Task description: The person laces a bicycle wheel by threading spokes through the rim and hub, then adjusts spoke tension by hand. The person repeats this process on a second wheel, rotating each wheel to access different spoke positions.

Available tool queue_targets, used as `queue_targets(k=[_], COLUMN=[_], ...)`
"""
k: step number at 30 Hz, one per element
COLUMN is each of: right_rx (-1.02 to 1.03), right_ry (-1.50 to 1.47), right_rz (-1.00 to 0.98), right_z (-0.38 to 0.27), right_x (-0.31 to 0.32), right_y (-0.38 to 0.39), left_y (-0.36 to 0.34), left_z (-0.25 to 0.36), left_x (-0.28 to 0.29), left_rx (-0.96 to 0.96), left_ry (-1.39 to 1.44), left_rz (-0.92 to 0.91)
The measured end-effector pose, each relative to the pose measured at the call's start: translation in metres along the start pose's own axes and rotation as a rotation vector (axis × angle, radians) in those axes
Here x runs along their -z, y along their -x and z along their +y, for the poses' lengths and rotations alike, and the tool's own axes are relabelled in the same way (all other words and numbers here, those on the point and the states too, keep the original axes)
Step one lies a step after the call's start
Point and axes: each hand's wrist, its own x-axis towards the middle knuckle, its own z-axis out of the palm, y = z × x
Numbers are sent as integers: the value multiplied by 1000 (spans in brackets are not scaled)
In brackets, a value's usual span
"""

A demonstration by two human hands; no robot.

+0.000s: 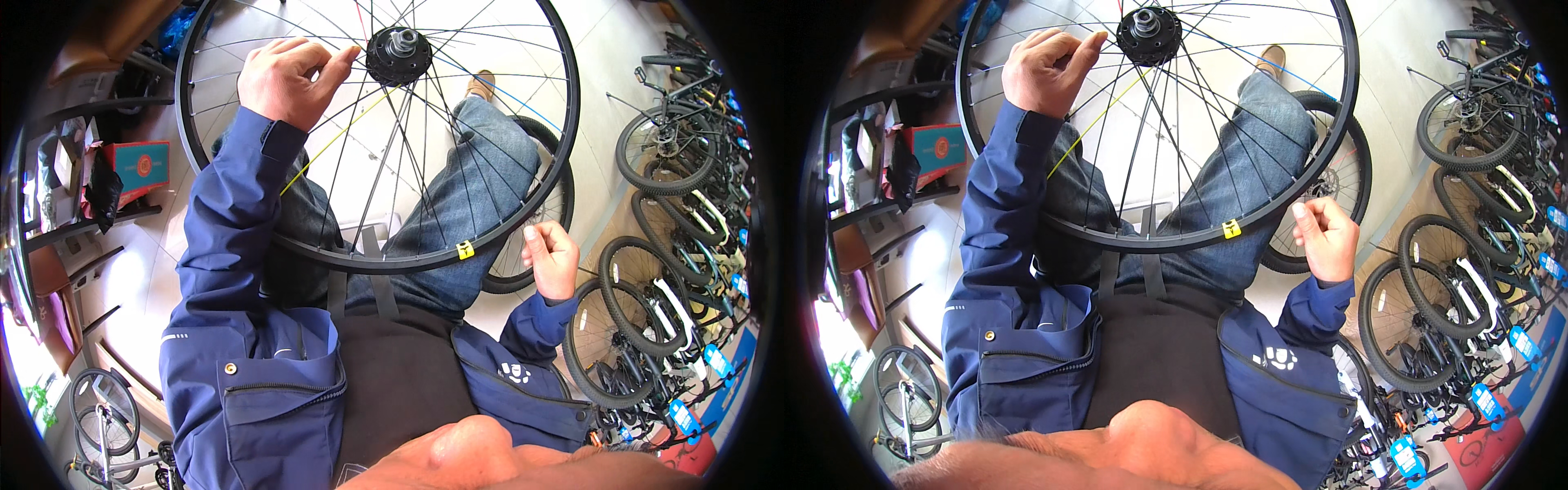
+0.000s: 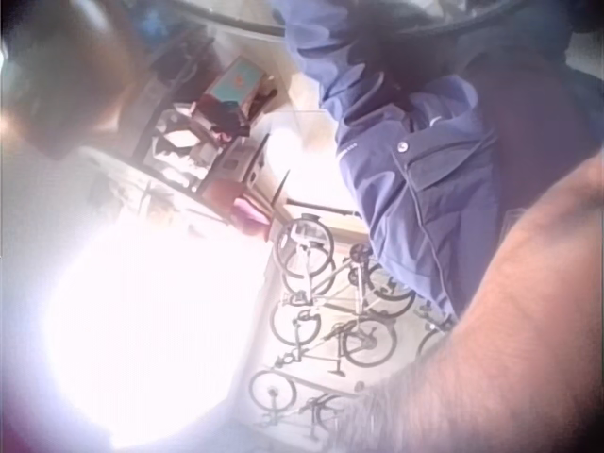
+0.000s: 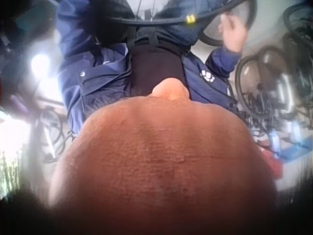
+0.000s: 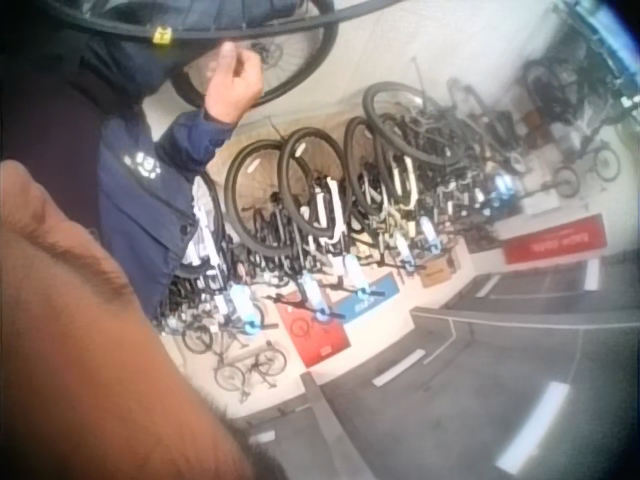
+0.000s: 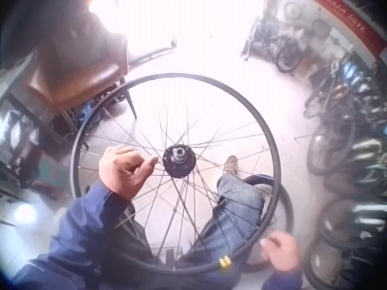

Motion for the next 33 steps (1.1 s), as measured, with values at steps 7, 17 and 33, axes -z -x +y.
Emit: queue_targets(k=[7, 17, 33], right_rx=[471, 416, 414], right_ry=[190, 293, 95], right_rz=[-113, -153, -326], right_z=[-38, -48, -46], right_x=[-91, -127, -114], right_y=[15, 7, -4], left_y=[0, -1, -2], left_z=[2, 5, 5], left_x=[-4, -1, -1], left_rx=[52, 51, 17], left_ry=[36, 17, -1], left_rz=[1, -15, -23])
